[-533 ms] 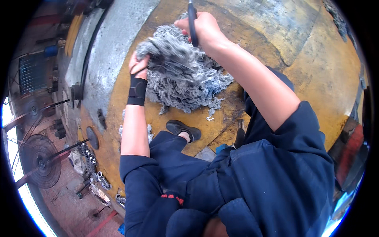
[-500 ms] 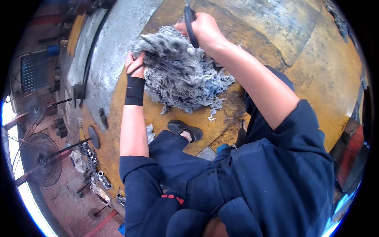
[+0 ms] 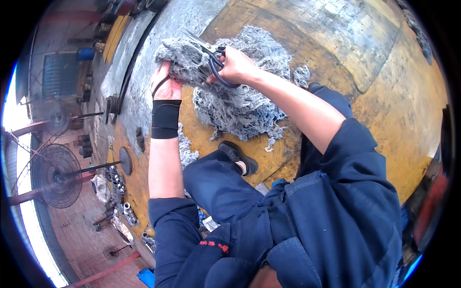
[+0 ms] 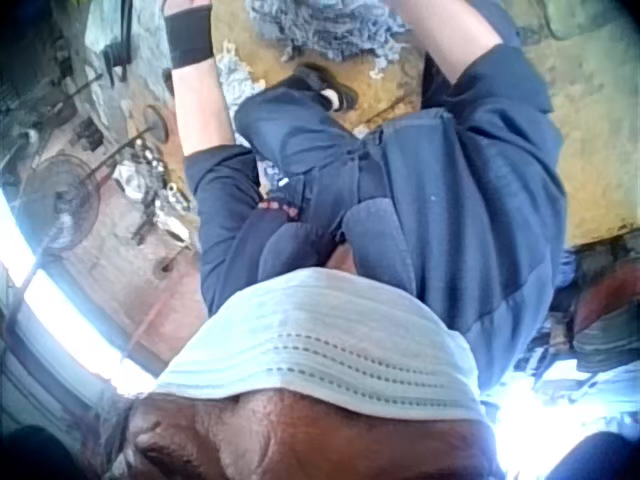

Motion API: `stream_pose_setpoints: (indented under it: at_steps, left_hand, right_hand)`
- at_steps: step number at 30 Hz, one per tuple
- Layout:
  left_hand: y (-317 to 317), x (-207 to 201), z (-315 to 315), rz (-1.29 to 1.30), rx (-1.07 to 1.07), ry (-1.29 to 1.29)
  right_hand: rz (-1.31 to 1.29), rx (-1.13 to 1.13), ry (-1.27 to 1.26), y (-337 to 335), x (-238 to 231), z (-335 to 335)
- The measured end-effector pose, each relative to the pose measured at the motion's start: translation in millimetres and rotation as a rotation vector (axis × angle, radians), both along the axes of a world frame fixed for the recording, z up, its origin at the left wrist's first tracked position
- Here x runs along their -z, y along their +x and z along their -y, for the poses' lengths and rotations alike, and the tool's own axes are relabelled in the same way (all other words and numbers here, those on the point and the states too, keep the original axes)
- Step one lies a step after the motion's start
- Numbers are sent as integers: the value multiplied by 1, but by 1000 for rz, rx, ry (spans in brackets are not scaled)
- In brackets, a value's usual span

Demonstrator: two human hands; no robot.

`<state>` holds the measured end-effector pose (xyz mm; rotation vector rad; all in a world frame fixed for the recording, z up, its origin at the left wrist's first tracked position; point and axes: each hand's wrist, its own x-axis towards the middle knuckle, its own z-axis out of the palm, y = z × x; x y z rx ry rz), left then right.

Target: The person cuts through tangled grey fibrous scrap material using a pair of scissors, pulling portions of the material up with one hand while snipping with the other.

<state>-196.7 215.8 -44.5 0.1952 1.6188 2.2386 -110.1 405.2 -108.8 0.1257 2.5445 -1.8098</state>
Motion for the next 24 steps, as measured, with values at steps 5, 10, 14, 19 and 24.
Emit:
stream_pose_setpoints:
  at_steps: [5, 10, 14, 19, 24]
  left_hand:
    - [9, 5, 35, -134, -157, -168]
    - [16, 7, 48, -384, -228, -346]
    - [21, -7, 45, -296, -181, -219]
    - [16, -42, 56, -365, -163, -248]
    - [15, -91, 56, -476, -124, -136]
  right_hand:
    - [64, 169, -170, -21, 0, 2]
    - [-430, 376, 227, -3, -42, -26]
    - [-550, 386, -53, 0, -62, -13]
    - [-612, 236, -126, -22, -138, 5]
    - [-579, 221, -232, -25, -250, 28]
